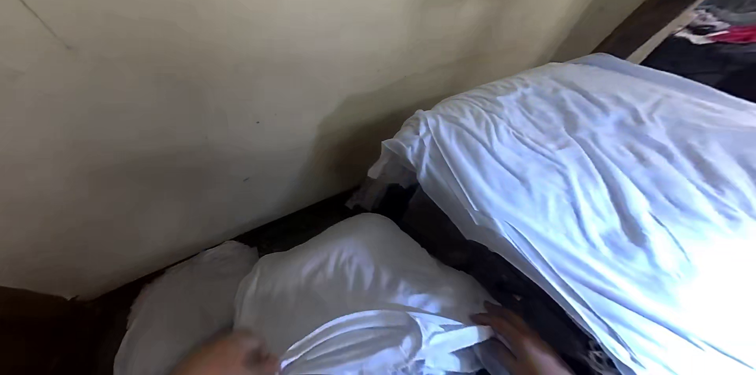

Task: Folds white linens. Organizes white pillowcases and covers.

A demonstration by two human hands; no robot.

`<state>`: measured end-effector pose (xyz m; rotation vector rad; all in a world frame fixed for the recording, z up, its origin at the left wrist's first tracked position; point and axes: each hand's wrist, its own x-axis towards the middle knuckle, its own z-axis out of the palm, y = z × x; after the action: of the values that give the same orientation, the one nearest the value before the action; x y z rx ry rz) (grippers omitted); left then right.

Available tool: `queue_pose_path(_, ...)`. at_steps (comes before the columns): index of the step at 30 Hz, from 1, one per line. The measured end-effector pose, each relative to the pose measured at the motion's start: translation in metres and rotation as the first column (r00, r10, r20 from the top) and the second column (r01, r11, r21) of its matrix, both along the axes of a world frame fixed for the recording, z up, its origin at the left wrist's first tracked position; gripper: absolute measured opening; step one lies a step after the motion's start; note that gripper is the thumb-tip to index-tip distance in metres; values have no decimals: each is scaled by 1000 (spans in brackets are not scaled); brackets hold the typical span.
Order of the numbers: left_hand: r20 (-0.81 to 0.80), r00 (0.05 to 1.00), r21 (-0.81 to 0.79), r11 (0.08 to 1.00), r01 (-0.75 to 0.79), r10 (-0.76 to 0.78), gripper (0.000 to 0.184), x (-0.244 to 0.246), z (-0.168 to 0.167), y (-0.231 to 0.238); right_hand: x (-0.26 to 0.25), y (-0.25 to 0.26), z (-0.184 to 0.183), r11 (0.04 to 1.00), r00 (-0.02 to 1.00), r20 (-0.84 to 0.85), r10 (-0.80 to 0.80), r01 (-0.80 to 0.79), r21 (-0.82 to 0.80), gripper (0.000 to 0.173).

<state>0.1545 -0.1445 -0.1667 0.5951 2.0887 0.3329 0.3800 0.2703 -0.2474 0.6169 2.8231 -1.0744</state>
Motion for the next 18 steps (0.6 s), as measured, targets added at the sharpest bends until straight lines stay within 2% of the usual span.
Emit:
queue_pose_path(2,-76,996,142,990,-26,38,49,-32,-13,51,12,-4,5,994,972,214,-98,85,71,57)
queue_pose_path(4,-89,996,339,941,8,23,52,-42,-53,105,29,-10,4,971,885,409,-222,162,175,80)
queue_pose_path(5,-61,998,420,906,45,-21,52,-35,-71,134,37,-11,1,961,849,456,-267,201,189,81)
queue_pose_path(7,1,982,476,864,165,-188,51,-1,-94,187,52,-10,-6,945,825,466,-320,240,224,58)
queue_pose_path(8,-33,957,427,862,273,-287,53,15,-100,206,56,-8,-7,932,816,457,-354,264,249,47)
queue_pose_path(9,-76,937,369,863,344,-341,55,25,-103,219,57,-4,-6,915,792,461,-399,315,251,44)
queue_pose_path(10,-71,939,355,872,339,-336,55,29,-104,225,55,1,-4,892,775,442,-451,386,234,44)
queue_pose_path(12,0,966,418,877,235,-259,54,24,-106,222,48,13,-2,842,803,257,-538,529,109,43)
queue_pose_path(14,98,983,498,863,85,-153,52,13,-106,207,39,19,-4,835,820,171,-546,550,29,43)
queue_pose_path(15,120,987,513,858,33,-110,51,5,-101,198,33,17,-1,842,813,228,-535,537,59,45)
queue_pose_path(17,90,995,521,853,-14,-38,51,-12,-90,174,10,7,30,936,807,486,-335,344,74,50)
queue_pose_path(18,58,998,503,864,-17,-15,52,-18,-87,162,10,-6,16,946,910,263,-322,298,127,45)
